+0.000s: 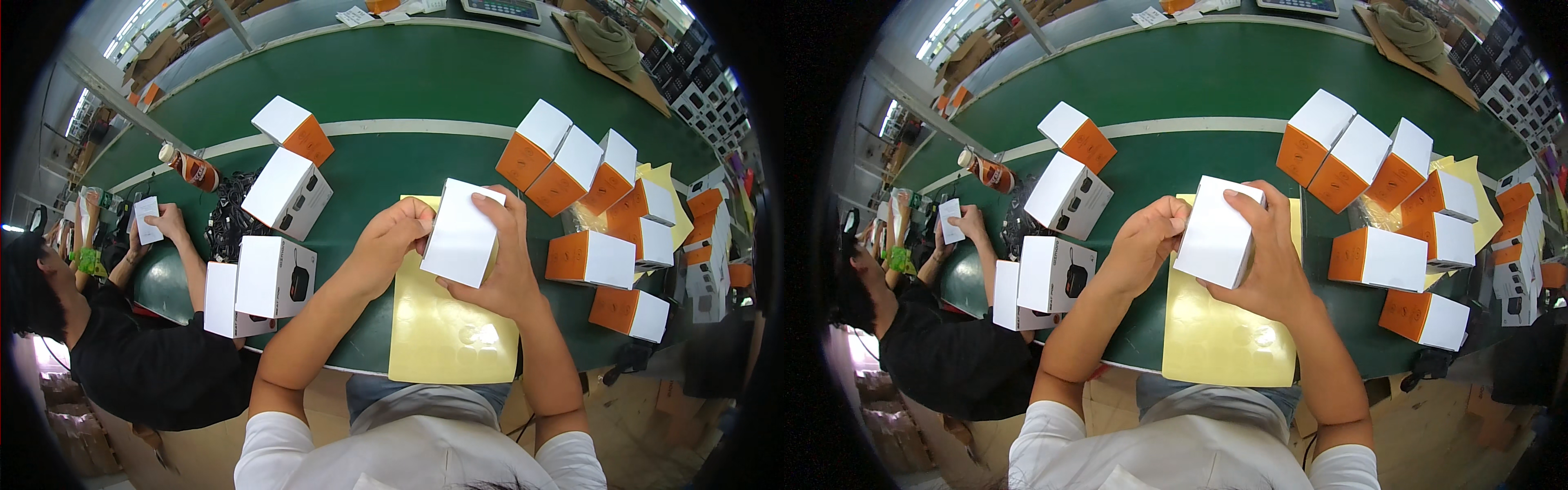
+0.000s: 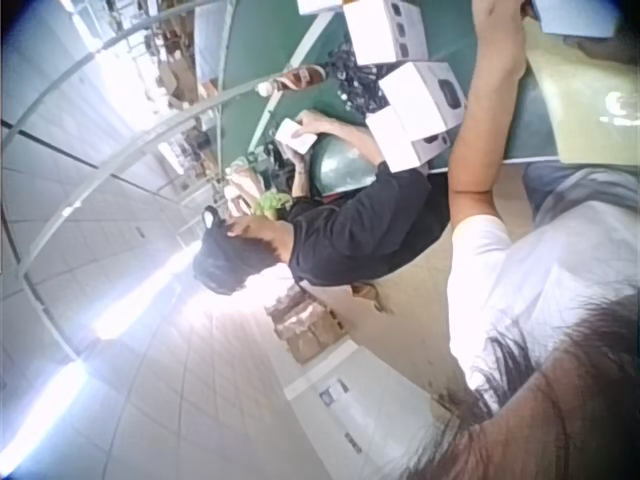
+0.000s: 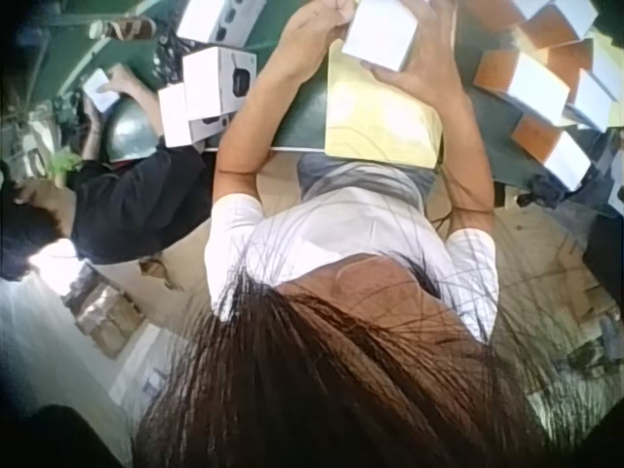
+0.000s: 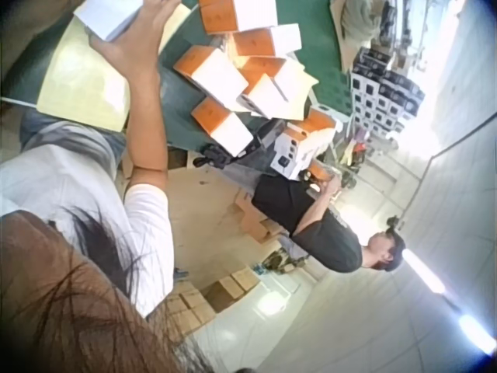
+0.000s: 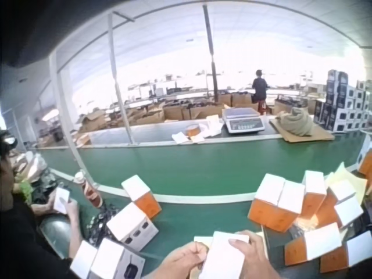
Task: The person assembles product boxes and applies circular adhesive labels to them by hand.
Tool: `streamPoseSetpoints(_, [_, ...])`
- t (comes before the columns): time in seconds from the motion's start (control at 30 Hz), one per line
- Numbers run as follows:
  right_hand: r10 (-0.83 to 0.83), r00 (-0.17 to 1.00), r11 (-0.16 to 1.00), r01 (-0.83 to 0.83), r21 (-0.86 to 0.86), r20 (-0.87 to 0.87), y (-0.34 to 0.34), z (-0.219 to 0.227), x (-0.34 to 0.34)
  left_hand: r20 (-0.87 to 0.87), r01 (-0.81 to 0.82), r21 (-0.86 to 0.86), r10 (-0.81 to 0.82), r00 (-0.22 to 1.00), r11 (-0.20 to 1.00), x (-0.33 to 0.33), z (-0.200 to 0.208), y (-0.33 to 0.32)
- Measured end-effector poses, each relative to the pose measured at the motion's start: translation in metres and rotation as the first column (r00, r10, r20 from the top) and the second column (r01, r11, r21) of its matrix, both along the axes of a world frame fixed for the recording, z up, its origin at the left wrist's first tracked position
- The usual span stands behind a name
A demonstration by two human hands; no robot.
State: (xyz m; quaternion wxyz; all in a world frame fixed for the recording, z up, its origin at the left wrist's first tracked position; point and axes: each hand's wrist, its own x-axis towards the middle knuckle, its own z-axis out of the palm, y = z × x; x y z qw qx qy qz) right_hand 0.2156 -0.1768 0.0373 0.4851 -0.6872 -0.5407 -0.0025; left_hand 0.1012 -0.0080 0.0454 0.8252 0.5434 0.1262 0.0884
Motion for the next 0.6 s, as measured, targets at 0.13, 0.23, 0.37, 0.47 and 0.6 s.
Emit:
streamPoseSetpoints(0.13, [0.000, 1.000, 1.000, 0.000, -0.031, -0.021, 0.000, -0.003, 0.002, -0.010, -0.014, -0.115, 0.013, 1.000, 0.993, 0.003, -0.003, 0.001])
streamPoseSetpoints(0.23, [0.002, 0.999, 0.999, -0.004, -0.032, -0.044, 0.000, -0.004, 0.003, -0.025, -0.016, -0.207, 0.011, 1.000, 0.978, 0.004, -0.008, 0.002])
streamPoseSetpoints(0.37, [-0.021, 0.996, 0.999, 0.017, -0.044, -0.086, 0.001, -0.011, 0.006, -0.018, -0.040, -0.078, 0.039, 0.999, 0.996, 0.004, -0.006, 0.002])
streamPoseSetpoints(0.47, [-0.036, 0.998, 0.998, 0.033, -0.055, -0.058, 0.001, -0.013, 0.006, 0.031, -0.095, 0.162, 0.091, 0.995, 0.982, 0.004, 0.001, -0.006])
streamPoseSetpoints(0.6, [-0.024, 0.997, 0.998, 0.020, -0.058, -0.072, 0.000, -0.013, 0.005, 0.114, -0.112, 0.446, 0.068, 0.991, 0.888, 0.001, 0.000, -0.003])
